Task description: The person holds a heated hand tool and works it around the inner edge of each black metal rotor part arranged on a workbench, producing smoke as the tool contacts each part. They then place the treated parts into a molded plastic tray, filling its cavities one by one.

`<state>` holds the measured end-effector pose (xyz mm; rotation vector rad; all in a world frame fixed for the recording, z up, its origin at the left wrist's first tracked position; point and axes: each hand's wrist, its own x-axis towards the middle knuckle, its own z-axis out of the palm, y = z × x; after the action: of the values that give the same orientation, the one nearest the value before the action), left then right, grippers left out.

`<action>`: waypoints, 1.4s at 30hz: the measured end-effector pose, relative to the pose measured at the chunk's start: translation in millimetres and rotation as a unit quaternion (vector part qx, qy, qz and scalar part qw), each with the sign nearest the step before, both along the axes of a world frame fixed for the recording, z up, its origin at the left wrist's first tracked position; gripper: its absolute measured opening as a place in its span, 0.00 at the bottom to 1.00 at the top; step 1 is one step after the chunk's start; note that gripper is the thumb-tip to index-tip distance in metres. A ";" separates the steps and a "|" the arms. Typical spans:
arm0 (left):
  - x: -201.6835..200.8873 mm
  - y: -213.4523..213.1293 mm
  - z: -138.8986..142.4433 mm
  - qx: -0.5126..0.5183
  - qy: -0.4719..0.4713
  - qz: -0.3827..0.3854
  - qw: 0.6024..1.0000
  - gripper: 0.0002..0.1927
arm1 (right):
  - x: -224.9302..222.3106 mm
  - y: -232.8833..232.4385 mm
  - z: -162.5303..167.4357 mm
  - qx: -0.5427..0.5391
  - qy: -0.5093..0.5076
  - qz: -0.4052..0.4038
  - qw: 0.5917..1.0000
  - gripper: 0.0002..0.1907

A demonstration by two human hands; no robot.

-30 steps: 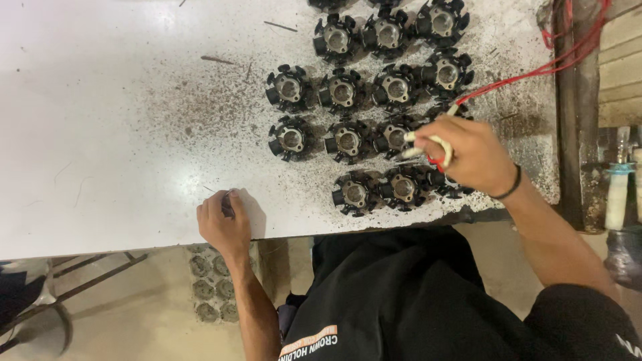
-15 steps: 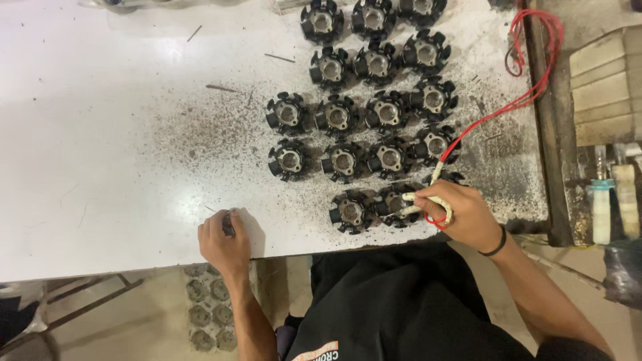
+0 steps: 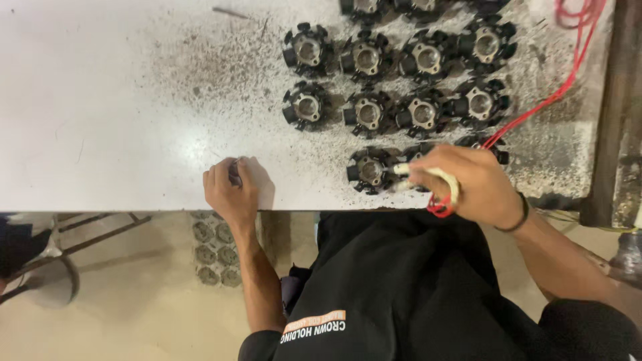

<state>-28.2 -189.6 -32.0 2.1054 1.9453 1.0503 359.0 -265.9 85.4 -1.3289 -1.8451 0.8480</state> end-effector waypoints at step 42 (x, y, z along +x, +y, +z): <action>1.5 6.4 14.7 -0.015 -0.041 0.011 0.999 0.06 | 21.4 175.5 -63.9 0.129 -0.051 -0.017 0.990 0.07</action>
<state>-26.7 -183.2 -17.3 1.9974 1.9392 1.0856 380.5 -90.3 21.5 -1.2544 -1.9297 0.5101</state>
